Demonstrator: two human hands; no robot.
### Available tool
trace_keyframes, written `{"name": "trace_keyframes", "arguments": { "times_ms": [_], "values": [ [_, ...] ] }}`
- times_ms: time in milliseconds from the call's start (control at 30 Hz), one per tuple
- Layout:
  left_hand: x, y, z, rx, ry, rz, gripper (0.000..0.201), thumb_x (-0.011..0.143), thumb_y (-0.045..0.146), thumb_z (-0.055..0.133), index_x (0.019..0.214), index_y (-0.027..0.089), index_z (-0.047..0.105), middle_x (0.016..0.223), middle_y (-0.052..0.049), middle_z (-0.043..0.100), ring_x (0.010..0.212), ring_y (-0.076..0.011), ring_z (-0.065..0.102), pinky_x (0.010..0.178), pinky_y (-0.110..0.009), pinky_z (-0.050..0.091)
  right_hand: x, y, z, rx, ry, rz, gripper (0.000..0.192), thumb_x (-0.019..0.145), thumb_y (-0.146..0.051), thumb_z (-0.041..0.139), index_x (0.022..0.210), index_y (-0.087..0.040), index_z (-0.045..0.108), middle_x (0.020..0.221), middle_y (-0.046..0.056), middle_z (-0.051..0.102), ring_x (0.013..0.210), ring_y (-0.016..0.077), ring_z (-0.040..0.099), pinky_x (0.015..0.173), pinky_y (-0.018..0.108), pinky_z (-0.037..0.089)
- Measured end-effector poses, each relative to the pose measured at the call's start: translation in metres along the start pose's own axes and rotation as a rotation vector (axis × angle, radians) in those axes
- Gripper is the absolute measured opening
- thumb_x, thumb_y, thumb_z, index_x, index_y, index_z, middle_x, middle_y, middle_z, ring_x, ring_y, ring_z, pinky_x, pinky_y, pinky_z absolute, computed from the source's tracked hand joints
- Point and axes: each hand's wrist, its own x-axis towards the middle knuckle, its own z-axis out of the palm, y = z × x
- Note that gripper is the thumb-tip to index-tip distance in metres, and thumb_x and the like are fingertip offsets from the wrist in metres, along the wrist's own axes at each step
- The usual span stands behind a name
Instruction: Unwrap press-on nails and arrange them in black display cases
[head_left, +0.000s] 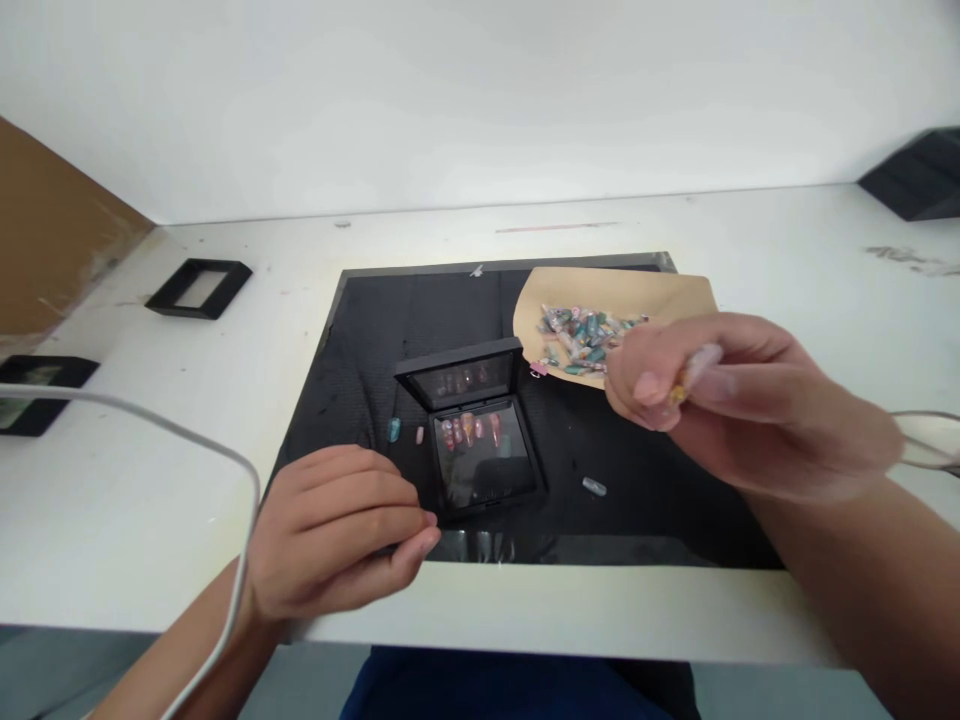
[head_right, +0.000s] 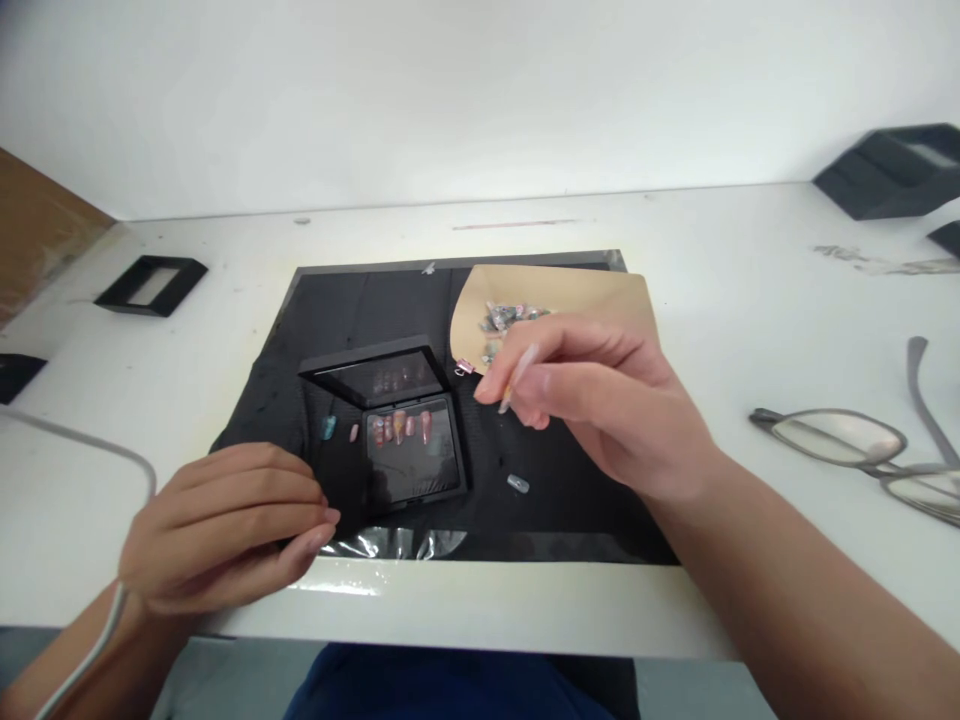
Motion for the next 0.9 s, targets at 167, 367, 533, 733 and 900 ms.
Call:
{"name": "trace_keyframes", "arguments": {
  "times_ms": [167,367,533,733,900],
  "values": [
    [-0.002,-0.001,0.000,0.046,-0.029,-0.009,0.016,0.082,0.013,0.079,0.096,0.015,0.072,0.083,-0.005,0.074,0.074,-0.0162,0.069,0.069,-0.031,0.058,-0.006,0.005,0.024,-0.152,-0.005,-0.026,0.020,0.085,-0.015,0.061,0.070,-0.026,0.069,0.063,-0.002,0.064,0.055,0.0145,0.050,0.049,0.031,0.038],
    [-0.006,0.005,0.012,0.086,0.008,-0.002,0.028,0.081,0.011,0.078,0.106,0.016,0.068,0.085,-0.005,0.075,0.074,-0.0167,0.067,0.067,-0.032,0.054,-0.014,0.008,0.056,-0.497,0.086,-0.157,0.023,0.087,-0.013,0.050,0.067,-0.024,0.055,0.060,-0.001,0.054,0.054,0.0150,0.048,0.051,0.032,0.038],
    [-0.003,0.013,0.022,0.045,0.110,-0.043,0.033,0.087,0.024,0.074,0.117,0.013,0.064,0.084,-0.005,0.075,0.073,-0.0158,0.068,0.066,-0.029,0.053,-0.017,0.013,0.066,-0.652,-0.098,-0.228,0.021,0.088,-0.011,0.050,0.071,-0.022,0.056,0.067,0.000,0.059,0.062,0.0129,0.055,0.058,0.027,0.044],
    [0.002,0.014,0.022,0.005,0.118,-0.084,0.033,0.100,0.036,0.059,0.122,0.012,0.063,0.071,-0.002,0.070,0.060,-0.0131,0.064,0.058,-0.027,0.048,-0.020,0.028,0.074,-0.884,-0.225,-0.424,0.024,0.091,-0.015,0.052,0.068,-0.018,0.061,0.065,0.000,0.057,0.061,0.0133,0.051,0.056,0.028,0.039],
    [0.006,0.018,0.018,-0.025,0.094,-0.120,0.018,0.088,0.013,0.073,0.106,0.014,0.068,0.076,-0.002,0.074,0.061,-0.0108,0.064,0.057,-0.024,0.051,-0.023,0.039,0.078,-1.072,-0.285,-0.552,0.028,0.096,-0.021,0.052,0.070,-0.017,0.063,0.066,0.001,0.057,0.059,0.0160,0.050,0.050,0.034,0.032]
  ]
}}
